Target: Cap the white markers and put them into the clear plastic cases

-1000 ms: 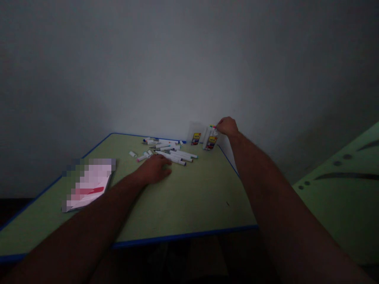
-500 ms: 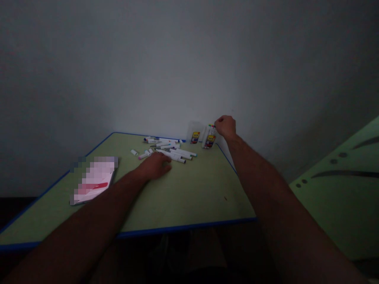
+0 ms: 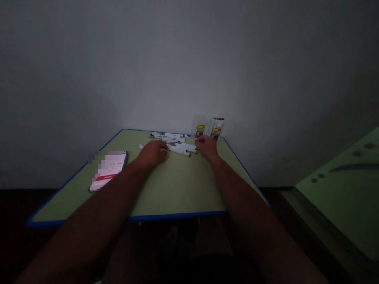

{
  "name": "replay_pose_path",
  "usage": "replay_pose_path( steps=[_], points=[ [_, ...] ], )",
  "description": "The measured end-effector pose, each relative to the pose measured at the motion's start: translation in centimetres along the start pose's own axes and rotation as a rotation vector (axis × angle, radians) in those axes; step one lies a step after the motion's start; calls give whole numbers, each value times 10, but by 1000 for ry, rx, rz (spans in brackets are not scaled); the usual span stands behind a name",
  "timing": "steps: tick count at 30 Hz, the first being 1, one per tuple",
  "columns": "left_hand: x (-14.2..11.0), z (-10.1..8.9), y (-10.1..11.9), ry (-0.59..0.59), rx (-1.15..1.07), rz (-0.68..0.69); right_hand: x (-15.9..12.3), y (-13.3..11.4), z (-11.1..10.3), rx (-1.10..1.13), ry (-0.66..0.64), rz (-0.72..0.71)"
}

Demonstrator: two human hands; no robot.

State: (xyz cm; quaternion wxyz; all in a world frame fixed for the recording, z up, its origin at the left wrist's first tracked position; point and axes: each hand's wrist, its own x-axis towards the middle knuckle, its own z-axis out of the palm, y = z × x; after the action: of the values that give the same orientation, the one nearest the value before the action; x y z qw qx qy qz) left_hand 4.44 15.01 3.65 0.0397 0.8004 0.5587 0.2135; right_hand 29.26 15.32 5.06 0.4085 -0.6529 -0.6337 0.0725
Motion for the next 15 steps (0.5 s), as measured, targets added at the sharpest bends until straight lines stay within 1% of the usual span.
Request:
replay_pose_path(
  steps=[6, 8, 11, 15],
  points=[
    [4, -19, -15, 103, 38, -222, -13, 6, 5, -62, -77, -152],
    [4, -24, -19, 157, 49, -272, -14, 9, 6, -88, -96, -198],
    [4, -31, -24, 239, 46, -338, -16, 11, 8, -114, -126, -229],
    [3, -39, -29, 306, -9, -411, -18, 9, 10, -138, -184, -260]
  ],
)
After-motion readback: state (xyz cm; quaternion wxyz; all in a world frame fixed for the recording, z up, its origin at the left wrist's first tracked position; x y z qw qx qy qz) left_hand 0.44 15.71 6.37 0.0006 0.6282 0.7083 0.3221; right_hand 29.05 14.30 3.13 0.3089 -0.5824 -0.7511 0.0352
